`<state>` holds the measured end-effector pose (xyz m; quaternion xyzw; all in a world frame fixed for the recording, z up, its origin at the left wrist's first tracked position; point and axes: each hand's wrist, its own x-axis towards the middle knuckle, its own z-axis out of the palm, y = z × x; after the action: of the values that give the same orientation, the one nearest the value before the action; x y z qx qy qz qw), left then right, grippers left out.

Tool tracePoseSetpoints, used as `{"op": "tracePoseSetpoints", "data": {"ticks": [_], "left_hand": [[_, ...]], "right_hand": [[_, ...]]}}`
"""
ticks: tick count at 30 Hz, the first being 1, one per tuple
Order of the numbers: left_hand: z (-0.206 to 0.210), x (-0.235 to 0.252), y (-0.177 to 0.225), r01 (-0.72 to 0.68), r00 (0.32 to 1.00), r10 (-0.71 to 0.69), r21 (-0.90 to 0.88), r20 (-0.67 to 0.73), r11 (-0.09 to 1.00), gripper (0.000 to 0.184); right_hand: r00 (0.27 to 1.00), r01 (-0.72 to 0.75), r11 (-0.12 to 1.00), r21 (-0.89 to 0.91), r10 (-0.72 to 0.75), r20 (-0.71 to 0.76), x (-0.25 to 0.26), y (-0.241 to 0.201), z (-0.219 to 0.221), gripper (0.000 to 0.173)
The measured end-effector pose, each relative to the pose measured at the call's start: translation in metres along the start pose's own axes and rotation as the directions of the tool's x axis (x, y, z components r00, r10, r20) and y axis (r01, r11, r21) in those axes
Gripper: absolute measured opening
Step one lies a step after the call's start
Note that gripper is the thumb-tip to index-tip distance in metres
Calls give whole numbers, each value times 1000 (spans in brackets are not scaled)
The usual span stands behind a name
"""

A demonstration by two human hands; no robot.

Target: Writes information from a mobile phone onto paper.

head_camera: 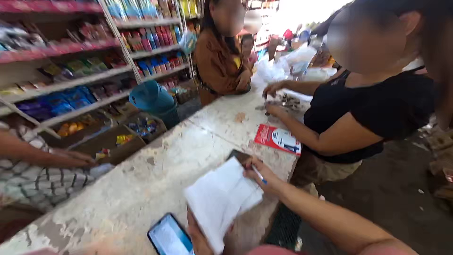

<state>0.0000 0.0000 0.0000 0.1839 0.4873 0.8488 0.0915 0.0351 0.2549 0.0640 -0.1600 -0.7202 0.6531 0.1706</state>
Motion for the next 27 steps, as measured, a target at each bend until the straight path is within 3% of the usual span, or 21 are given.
{"op": "tracePoseSetpoints", "data": {"ticks": [2, 5, 8, 9, 11, 13, 16, 19, 22, 27], "left_hand": [[2, -4, -1, 39, 999, -37, 69, -36, 997, 96], [10, 3, 1, 36, 998, -14, 341, -66, 939, 61], [9, 2, 0, 66, 998, -57, 484, -32, 873, 64], [9, 2, 0, 74, 997, -73, 498, -20, 864, 67], [10, 0, 0, 92, 995, -105, 484, 0, 870, 70], [9, 0, 1, 99, 992, -123, 464, 22, 880, 66], [5, 2, 0, 49, 994, -90, 462, 67, 886, 57], [3, 4, -2, 21, 995, -69, 504, 77, 863, 54], [4, 3, -1, 95, 988, -146, 524, 57, 846, 62], [-2, 2, -7, 68, 986, -147, 603, 82, 795, 76]], "right_hand": [[999, -30, 1000, -6, 30, -41, 1, 19, -3, 18], [997, 44, 994, -104, -36, 74, 11, 17, -16, 19], [993, 114, 971, -209, -105, 56, 32, -8, -31, 39], [993, 116, 980, -163, -118, -6, 45, -16, -37, 44], [990, 54, 990, 130, -36, -139, 69, -38, -44, 52], [976, 31, 886, 463, 74, -207, 92, -60, -52, 61], [938, 206, 659, 723, 77, -337, 133, -73, -67, 59], [878, 352, 502, 790, 117, -465, 164, -83, -66, 58], [854, 396, 417, 818, 161, -495, 185, -83, -58, 55], [901, 276, 482, 832, 173, -399, 201, -65, -39, 43]]}}
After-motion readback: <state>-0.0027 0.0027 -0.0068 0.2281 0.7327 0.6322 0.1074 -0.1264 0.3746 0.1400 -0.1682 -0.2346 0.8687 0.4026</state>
